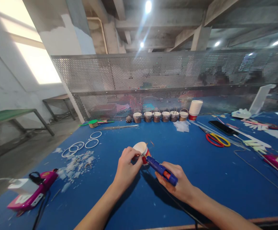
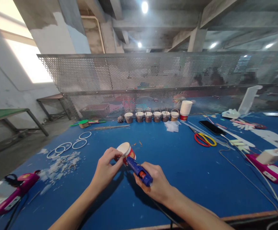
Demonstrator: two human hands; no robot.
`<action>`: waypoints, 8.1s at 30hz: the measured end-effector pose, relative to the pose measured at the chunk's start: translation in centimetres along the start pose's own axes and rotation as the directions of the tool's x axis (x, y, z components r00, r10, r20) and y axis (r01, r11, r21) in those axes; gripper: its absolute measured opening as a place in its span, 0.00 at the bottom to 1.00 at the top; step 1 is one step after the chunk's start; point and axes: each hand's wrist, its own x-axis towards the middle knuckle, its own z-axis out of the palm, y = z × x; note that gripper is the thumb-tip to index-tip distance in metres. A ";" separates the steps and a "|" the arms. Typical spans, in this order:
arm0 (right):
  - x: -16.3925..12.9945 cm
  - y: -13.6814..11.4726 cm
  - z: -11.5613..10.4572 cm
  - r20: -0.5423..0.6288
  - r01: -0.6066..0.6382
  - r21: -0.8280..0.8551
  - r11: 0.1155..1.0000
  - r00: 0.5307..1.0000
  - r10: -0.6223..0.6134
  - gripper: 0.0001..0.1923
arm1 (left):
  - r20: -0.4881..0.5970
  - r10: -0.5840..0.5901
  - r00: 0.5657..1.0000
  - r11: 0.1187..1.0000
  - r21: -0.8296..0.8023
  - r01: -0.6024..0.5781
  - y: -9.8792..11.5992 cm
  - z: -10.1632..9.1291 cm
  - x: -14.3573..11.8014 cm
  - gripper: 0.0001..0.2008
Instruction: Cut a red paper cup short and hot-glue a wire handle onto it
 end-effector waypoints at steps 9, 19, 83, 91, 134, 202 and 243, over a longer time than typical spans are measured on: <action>-0.2 -0.5 -0.4 -0.017 0.055 -0.010 0.998 0.998 -0.055 0.09 | 0.002 -0.026 1.000 1.000 -0.013 0.026 0.1 -0.2 0.1 0.06; -0.1 -0.2 0.0 0.004 0.021 -0.009 1.000 1.000 -0.021 0.10 | 0.019 -0.010 1.000 1.000 -0.014 0.010 0.0 -0.1 0.1 0.07; -0.3 0.0 0.1 -0.003 0.062 -0.059 0.996 0.998 -0.062 0.08 | 0.064 -0.100 0.993 0.990 -0.091 0.106 0.2 -0.4 0.4 0.08; -0.4 0.0 -0.1 -0.012 0.048 -0.033 0.998 0.999 -0.049 0.08 | 0.053 -0.075 0.996 0.995 -0.058 0.078 0.0 -0.3 0.4 0.07; -0.6 -0.1 0.0 0.001 0.058 -0.074 0.996 0.998 -0.058 0.09 | 0.070 -0.073 0.995 0.996 -0.036 0.076 0.0 -0.4 0.3 0.08; 4.1 -0.1 3.3 -0.166 -0.271 0.181 0.945 0.939 0.301 0.07 | 0.029 0.259 0.965 0.940 0.223 -0.259 -0.5 -0.1 -0.2 0.07; 3.9 0.1 3.2 -0.190 -0.265 0.160 0.951 0.937 0.293 0.08 | 0.070 0.046 0.996 0.999 0.011 -0.047 -0.2 -0.5 0.4 0.08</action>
